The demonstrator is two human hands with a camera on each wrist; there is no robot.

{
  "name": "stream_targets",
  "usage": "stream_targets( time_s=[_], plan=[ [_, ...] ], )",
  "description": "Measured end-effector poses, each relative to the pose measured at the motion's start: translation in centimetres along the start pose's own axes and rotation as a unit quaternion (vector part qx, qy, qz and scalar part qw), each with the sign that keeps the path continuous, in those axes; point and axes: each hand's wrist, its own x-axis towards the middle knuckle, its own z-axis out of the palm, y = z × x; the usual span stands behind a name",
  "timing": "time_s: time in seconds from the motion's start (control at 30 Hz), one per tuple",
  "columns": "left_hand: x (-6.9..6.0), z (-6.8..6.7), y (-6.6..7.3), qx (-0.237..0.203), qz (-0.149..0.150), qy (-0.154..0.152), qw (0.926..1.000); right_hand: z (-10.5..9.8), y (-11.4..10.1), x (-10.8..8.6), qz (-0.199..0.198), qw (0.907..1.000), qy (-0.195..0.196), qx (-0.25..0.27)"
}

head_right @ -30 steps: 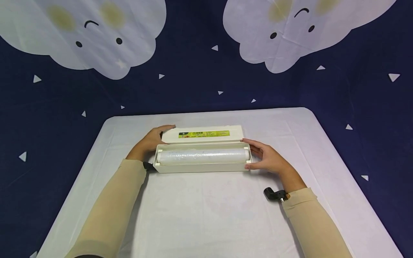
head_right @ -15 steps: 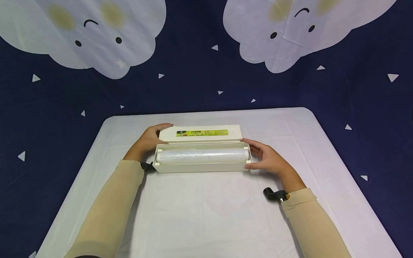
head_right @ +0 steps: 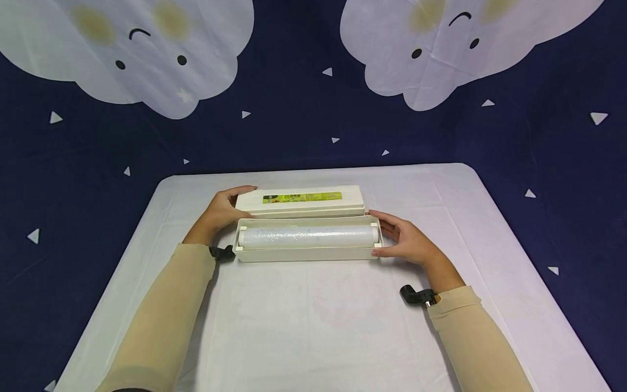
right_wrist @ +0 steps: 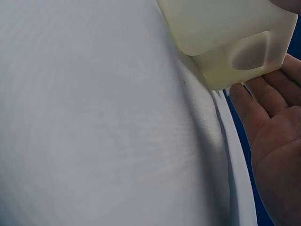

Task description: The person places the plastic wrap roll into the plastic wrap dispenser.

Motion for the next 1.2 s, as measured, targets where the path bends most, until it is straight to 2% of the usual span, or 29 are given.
stream_targets(
  time_s=[0.33,0.77,1.2],
  plan=[
    [-0.6,-0.5,0.4,-0.033,0.013,0.007,0.9993,0.0,0.2,-0.1,-0.002,1.0,0.004,-0.006],
    [-1.1,-0.8,1.3,-0.047,0.003,0.03,0.9984,-0.2,0.7,-0.1,-0.003,1.0,0.002,-0.004],
    [-1.9,-1.3,2.8,-0.029,0.036,0.039,0.9982,-0.2,0.6,-0.1,0.008,1.0,0.004,0.001]
  ],
)
